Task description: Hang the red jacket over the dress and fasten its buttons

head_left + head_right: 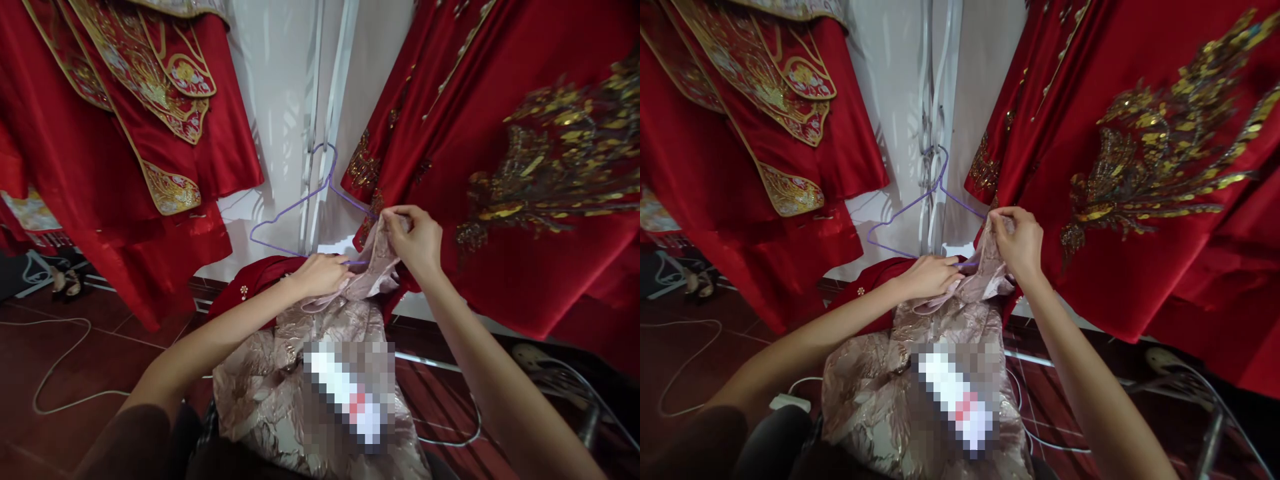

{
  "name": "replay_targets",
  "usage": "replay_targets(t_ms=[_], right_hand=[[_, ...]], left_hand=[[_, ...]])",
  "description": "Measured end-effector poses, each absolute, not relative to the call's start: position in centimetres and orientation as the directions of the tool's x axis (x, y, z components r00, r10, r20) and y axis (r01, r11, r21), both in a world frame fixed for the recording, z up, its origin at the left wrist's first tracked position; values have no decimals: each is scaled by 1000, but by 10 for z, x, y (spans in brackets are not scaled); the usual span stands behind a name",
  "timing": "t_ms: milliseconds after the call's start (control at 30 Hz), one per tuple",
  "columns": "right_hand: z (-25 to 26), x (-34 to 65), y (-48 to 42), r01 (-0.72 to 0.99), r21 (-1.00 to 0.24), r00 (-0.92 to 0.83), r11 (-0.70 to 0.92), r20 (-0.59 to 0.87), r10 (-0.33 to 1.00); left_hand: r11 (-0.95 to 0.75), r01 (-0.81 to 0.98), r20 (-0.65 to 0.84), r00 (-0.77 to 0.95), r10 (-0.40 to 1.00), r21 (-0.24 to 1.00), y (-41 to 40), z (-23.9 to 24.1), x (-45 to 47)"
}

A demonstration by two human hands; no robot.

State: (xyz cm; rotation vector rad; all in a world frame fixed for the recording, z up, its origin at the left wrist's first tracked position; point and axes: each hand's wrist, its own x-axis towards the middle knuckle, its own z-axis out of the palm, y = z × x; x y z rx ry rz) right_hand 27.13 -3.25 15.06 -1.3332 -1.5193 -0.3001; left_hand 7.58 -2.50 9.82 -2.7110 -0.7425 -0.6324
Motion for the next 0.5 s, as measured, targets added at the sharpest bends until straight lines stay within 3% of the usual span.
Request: replay_targets(t_ms=[133, 267, 367, 500], right_hand=[[148, 279, -13, 812, -435, 136, 390, 791, 597], [139, 284, -3, 826, -388, 98, 408, 813, 574], [141, 288, -2, 839, -359, 113, 410, 851, 513], [149, 294, -2, 847, -350, 115, 400, 855, 507]], left_hand=[[-884, 468, 501, 767, 401, -10, -25, 110, 94], [-904, 410, 639, 664, 388, 122, -17, 102, 79], [-838, 482, 768, 424, 480, 257, 5, 84, 44], [-453, 756, 755, -83, 651, 473, 45, 54, -17]])
